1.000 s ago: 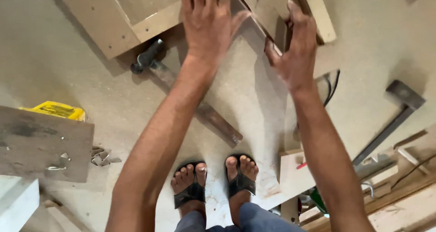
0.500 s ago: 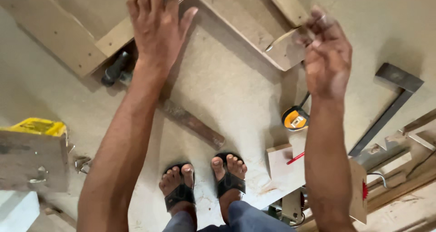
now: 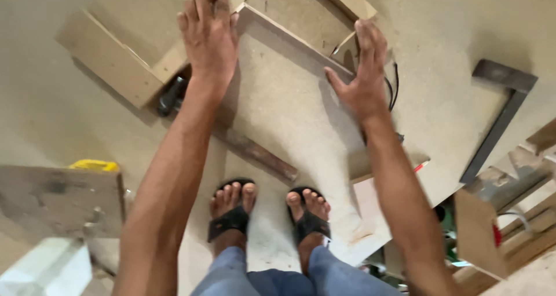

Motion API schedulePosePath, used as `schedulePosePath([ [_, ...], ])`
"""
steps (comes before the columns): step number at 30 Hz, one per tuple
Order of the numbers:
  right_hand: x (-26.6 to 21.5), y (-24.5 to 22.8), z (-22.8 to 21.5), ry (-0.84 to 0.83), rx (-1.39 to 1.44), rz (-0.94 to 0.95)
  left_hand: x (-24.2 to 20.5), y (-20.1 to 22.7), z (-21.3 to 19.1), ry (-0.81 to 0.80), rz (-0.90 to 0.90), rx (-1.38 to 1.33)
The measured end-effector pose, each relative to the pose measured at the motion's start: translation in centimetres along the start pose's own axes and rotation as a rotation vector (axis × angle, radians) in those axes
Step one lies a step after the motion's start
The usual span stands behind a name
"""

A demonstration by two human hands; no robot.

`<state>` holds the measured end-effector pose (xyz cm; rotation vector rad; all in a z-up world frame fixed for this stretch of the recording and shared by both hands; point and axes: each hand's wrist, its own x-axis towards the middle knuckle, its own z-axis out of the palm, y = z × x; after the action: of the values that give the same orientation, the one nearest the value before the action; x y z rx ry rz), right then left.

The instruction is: The person applies glue to wooden strips, joins them together to form a frame, marks measurements using a square and pencil, and hammers nails into the wood to secure the structure.

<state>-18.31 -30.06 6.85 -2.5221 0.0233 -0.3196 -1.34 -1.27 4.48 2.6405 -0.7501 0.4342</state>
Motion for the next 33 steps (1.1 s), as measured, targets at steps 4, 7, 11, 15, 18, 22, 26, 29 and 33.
schedulePosePath([
  [4, 1.5, -1.4, -0.2, 0.042, -0.195, -0.059, 2.3, 0.5, 0.4, -0.058, -0.108, -0.046],
  [7, -0.1, -8.0, 2.0, 0.005, -0.109, 0.047, 3.9, 0.5, 0.7, -0.067, -0.089, -0.026],
  [11, -6.1, -19.0, 7.2, -0.329, -0.125, 0.022, 4.9, 0.3, 1.0, -0.153, -0.043, -0.183],
  [15, -7.6, -20.1, 8.7, -0.379, -0.185, 0.122, 5.9, -0.4, 1.1, -0.154, 0.131, -0.255],
  [18, -7.2, -17.0, 5.8, -0.240, -0.233, 0.094, 6.7, -0.4, 1.5, -0.093, 0.259, -0.224],
  [22, -7.6, -14.8, 1.1, -0.152, -0.017, 0.242, 7.1, -0.3, 2.2, -0.255, 0.215, -0.237],
  [26, -5.3, -14.0, -1.2, -0.120, 0.101, 0.601, 6.6, -0.1, 3.2, -0.214, 0.198, -0.252],
  [29, -1.6, -13.7, -2.7, -0.047, 0.249, 0.573, 6.7, -0.2, 4.0, -0.221, 0.168, -0.210],
  [33, 1.9, -14.4, -3.5, -0.015, 0.361, 0.419, 6.7, -0.2, 4.9, -0.255, 0.192, -0.144],
])
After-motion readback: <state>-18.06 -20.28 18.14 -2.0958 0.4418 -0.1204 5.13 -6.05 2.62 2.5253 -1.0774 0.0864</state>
